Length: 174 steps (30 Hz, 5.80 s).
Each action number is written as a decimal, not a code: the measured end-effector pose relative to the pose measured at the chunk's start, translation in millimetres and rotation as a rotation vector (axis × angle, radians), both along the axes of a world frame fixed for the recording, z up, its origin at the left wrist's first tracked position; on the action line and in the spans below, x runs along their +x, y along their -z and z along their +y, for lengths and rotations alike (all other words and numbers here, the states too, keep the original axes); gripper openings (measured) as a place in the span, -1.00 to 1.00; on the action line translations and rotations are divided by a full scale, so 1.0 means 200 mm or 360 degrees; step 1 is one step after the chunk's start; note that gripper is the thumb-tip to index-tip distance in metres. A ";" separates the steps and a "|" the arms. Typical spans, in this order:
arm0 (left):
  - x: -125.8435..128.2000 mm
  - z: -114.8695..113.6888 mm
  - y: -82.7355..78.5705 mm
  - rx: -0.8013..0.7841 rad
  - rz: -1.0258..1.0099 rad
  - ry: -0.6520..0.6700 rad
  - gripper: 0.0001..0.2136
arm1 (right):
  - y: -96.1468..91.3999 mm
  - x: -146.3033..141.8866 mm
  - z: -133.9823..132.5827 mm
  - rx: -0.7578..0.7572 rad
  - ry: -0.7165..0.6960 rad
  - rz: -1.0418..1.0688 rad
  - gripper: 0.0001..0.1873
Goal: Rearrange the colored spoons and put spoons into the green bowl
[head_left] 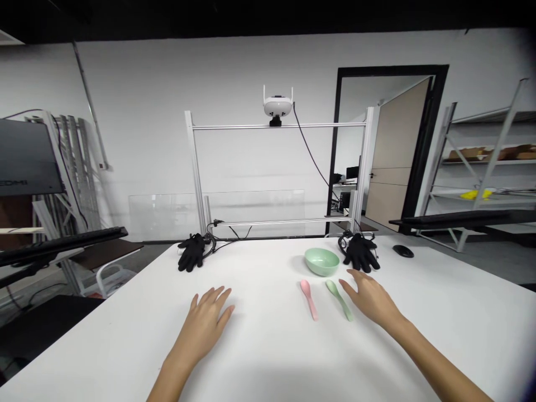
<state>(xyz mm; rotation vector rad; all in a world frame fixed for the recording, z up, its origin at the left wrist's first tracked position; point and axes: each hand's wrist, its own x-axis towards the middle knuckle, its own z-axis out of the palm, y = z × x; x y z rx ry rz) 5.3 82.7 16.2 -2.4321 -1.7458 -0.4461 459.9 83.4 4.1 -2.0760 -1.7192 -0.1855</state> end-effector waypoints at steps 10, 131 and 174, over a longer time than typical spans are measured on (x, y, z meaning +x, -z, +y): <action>-0.02 0.00 0.00 0.0007 0.0020 -0.0044 -0.50 | 0.09 0.04 -0.05 0.0098 -0.0071 0.0054 -0.29; -0.01 -0.05 0.01 -0.0044 -0.0037 -0.0005 -0.52 | -0.08 0.05 0.73 -0.0523 0.0259 0.0104 -0.33; 0.03 -0.04 0.01 -0.0019 -0.0070 0.0022 -0.51 | -0.08 -0.04 0.08 0.0051 -0.0100 0.0023 -0.39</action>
